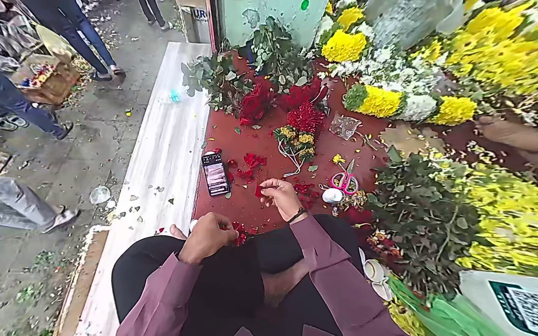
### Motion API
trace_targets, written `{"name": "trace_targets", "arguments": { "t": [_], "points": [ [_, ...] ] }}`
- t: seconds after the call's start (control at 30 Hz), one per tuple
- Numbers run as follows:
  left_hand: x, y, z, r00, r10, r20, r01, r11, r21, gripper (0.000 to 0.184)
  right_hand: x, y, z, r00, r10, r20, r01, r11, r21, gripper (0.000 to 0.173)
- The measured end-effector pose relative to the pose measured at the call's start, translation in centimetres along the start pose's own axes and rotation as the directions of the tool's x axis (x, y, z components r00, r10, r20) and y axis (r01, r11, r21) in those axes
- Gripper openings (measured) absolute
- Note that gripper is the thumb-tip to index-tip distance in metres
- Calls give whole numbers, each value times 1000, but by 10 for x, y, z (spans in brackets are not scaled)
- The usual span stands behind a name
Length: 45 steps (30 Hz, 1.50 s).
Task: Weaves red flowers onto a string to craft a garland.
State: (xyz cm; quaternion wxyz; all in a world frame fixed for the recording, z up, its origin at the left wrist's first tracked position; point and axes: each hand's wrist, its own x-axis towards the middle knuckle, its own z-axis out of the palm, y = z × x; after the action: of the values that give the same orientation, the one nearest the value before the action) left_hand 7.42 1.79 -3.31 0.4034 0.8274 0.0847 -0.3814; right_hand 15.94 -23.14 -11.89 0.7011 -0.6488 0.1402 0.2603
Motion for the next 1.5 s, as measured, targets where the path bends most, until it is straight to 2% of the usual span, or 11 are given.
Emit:
{"name": "trace_targets", "arguments": {
  "t": [0.23, 0.37, 0.47, 0.6, 0.77, 0.83, 0.93, 1.0, 1.17, 1.33, 1.5],
  "points": [
    [3, -3, 2, 1000, 0, 11, -1, 999, 37, 21, -13, 4, 3, 998, -65, 25, 63, 996, 64, 15],
    [6, -6, 4, 1000, -7, 5, 7, 1000, 23, 22, -12, 1, 6, 995, -70, 73, 70, 997, -8, 21],
    [8, -7, 4, 1000, -22, -6, 23, 999, 22, 23, -13, 2, 8, 976, -184, 121, 195, 977, -90, 29],
    [9, -7, 5, 999, -34, -17, 35, 999, 34, 23, -17, 2, 11, 954, -284, 97, 298, 933, -203, 18],
    [11, -9, 4, 996, -41, -83, 43, 999, 22, 24, -29, 5, 22, 925, -373, 74, 378, 922, -84, 14],
    [10, -8, 4, 993, -51, -106, 50, 999, -10, 24, -38, 6, 28, 917, -397, 46, 396, 918, 34, 20],
    [11, -6, 4, 993, -29, -115, 17, 994, -109, 24, -54, 4, 35, 923, -379, 73, 360, 913, 193, 42],
    [11, -5, 5, 993, 7, -117, -31, 978, -204, 20, -63, 3, 38, 927, -359, 113, 328, 918, 224, 48],
    [8, 3, 6, 990, 90, -109, -122, 934, -337, 20, -70, 10, 47, 956, -246, 160, 234, 968, 89, 55],
    [12, -2, 6, 988, 115, -105, -136, 964, -227, 27, -67, 13, 49, 983, -123, 135, 122, 992, 9, 62],
    [10, -2, 3, 986, 143, -85, -161, 953, -257, 16, -60, 12, 36, 988, -62, 141, 78, 991, -106, 75]
  ]
}}
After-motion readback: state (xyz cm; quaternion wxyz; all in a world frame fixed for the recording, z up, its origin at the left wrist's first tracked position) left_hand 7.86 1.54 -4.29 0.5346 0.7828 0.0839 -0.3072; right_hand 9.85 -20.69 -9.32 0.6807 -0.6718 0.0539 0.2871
